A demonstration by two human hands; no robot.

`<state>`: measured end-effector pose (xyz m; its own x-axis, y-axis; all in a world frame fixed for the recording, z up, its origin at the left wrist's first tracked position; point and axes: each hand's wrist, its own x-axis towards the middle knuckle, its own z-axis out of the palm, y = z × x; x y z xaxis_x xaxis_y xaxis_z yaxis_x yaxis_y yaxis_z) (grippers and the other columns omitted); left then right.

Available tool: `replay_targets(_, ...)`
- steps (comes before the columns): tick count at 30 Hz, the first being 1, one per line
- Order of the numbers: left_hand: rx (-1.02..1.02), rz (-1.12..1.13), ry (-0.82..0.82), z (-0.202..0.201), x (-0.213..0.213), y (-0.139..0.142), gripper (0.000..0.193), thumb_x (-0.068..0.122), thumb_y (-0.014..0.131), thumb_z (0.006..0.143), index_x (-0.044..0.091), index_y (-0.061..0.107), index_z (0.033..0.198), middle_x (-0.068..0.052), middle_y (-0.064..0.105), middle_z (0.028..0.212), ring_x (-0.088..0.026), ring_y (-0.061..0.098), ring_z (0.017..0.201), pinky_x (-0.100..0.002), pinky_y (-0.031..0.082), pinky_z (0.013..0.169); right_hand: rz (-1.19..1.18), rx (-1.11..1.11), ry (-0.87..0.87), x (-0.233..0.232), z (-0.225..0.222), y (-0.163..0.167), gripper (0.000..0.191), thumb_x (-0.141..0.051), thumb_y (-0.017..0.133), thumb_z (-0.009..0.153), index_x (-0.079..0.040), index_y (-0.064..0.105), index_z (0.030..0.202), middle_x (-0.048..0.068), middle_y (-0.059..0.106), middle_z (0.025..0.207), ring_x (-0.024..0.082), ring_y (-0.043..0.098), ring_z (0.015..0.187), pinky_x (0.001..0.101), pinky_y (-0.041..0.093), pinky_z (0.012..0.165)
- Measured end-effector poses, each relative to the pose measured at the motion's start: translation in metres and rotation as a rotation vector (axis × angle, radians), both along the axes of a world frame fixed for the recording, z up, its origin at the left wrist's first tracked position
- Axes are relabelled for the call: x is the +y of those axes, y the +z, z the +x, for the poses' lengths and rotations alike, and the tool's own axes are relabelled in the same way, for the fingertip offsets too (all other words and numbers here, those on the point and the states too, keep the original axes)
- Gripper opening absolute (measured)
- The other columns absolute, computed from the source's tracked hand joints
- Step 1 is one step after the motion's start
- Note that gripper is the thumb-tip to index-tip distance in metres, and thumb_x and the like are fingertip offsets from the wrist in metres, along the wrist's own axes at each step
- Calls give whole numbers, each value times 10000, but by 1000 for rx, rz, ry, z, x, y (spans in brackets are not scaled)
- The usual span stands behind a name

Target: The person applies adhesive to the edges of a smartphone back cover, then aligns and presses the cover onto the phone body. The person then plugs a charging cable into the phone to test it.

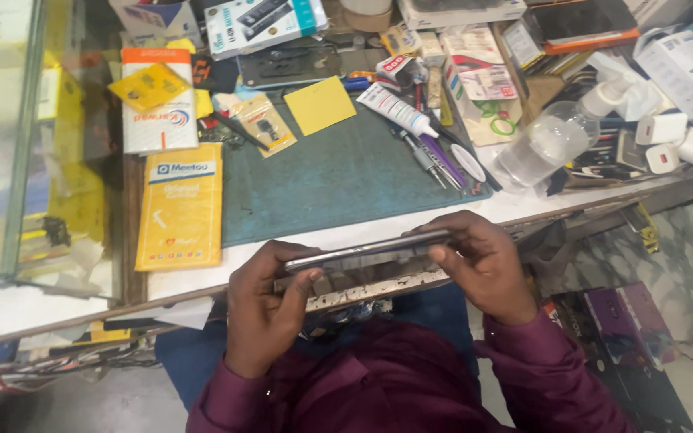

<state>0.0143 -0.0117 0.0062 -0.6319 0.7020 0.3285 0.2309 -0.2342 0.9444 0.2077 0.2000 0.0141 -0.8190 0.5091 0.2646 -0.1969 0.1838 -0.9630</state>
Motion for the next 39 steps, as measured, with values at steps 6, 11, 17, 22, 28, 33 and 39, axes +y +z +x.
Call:
replay_targets(6,298,22,-31,4,-7,16,218,-67,658,886,16,696,1084,-125,747,1048,-199,741,984,-300,578,865,232,-39,50,-8,9,10,208,5,650,982,4,719,1178,161,781,1195,200,749,1078,277,587,897)
replay_targets(11,8,162,-163,16,4,9,175,-61,660,934,-3,612,1092,-153,710,1128,-229,716,1085,-322,584,945,279,76,33,-16,3,1,182,-14,657,996,-6,713,1170,154,767,1202,220,760,1094,276,598,887)
replay_targets(17,-51,249,-199,12,7,-4,134,-66,635,982,-7,622,1102,-153,706,1109,-231,736,1093,-322,631,915,352,75,85,-16,-2,5,216,-14,703,955,-5,707,1171,153,765,1197,256,760,1141,336,603,991)
replay_targets(22,-4,230,-219,6,6,-9,173,-65,596,945,1,627,1102,-153,711,1120,-224,739,1059,-323,650,882,450,-32,106,-14,-7,16,346,-2,778,833,-6,720,1174,139,777,1163,224,779,1070,314,613,905)
replay_targets(28,49,212,-186,6,8,-9,168,-84,652,951,-1,635,1096,-147,718,1091,-227,736,1043,-316,616,888,551,-12,52,-22,-14,16,314,23,763,860,-48,748,1165,111,790,1154,230,794,1095,306,635,909)
replay_targets(33,58,171,-199,1,6,-8,168,-78,635,935,2,650,1082,-145,729,1081,-223,746,1011,-305,639,868,522,-32,95,-21,-14,17,328,16,775,842,-37,741,1164,125,787,1138,240,788,1078,314,635,904)
replay_targets(39,105,159,-196,-4,5,-8,160,-50,632,918,-2,662,1068,-152,742,1062,-230,748,1012,-314,625,880,580,-68,61,-26,-16,18,337,0,775,829,-42,749,1162,105,799,1112,213,808,1027,292,644,841)
